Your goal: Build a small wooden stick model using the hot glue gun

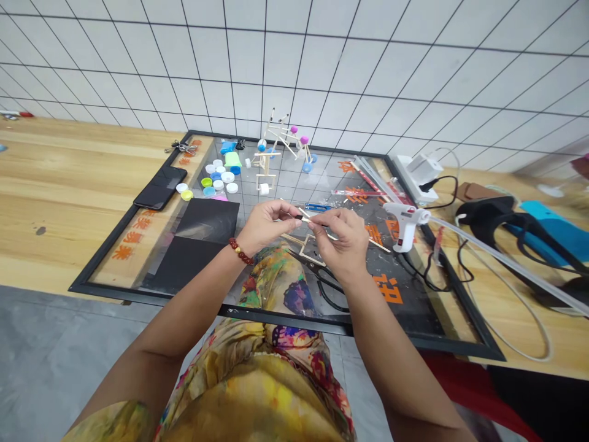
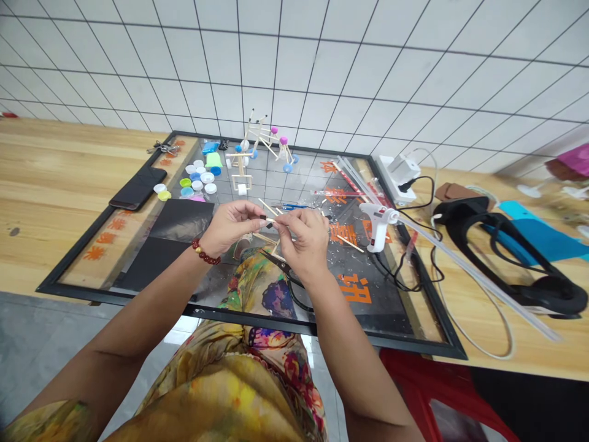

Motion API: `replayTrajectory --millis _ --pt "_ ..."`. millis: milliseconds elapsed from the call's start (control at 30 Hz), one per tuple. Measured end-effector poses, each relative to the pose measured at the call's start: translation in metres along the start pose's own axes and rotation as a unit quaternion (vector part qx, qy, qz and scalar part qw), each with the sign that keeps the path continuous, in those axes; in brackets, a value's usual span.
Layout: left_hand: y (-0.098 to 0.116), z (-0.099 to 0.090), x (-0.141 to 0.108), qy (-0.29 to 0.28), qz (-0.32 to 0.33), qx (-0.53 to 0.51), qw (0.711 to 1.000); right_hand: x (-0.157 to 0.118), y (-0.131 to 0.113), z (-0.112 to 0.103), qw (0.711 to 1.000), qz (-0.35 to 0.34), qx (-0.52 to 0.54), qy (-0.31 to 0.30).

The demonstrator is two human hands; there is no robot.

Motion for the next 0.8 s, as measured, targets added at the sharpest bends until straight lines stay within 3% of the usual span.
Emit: replayTrajectory --millis 267,400,500,600,800 --pt "0.013 -0.004 0.002 -0.023 0.032 0.051 0.998 0.000 0.001 -0.001 1.000 -0.002 -0.006 0.000" --pt "0.020 -0.011 0.005 0.013 0.047 0.031 0.998 -0.001 -0.002 -0.006 0.999 -0.014 0.005 0.038" --pt "0.007 -0.010 0.002 0.047 -0.030 -0.044 0.997 -0.002 -0.002 -0.010 0.998 -0.017 0.016 0.064" --pt "-0.007 0.002 -0.004 0.031 -0.115 -0.119 0.986 -0.001 0.000 -0.008 0.997 -0.003 0.039 0.062" --pt "-0.012 0.014 -0.011 0.046 -0.133 -0.137 0.980 -0.001 0.002 -0.004 0.996 0.011 0.071 0.049"
Point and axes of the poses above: each hand's wrist, its own x-axis towards the middle knuckle, its own z-axis out of the palm, y = z × x, the point moved 7 cm from there along x, towards the middle knuckle, and after that the axes turned 10 degrees about z, right-handed, at the moved point
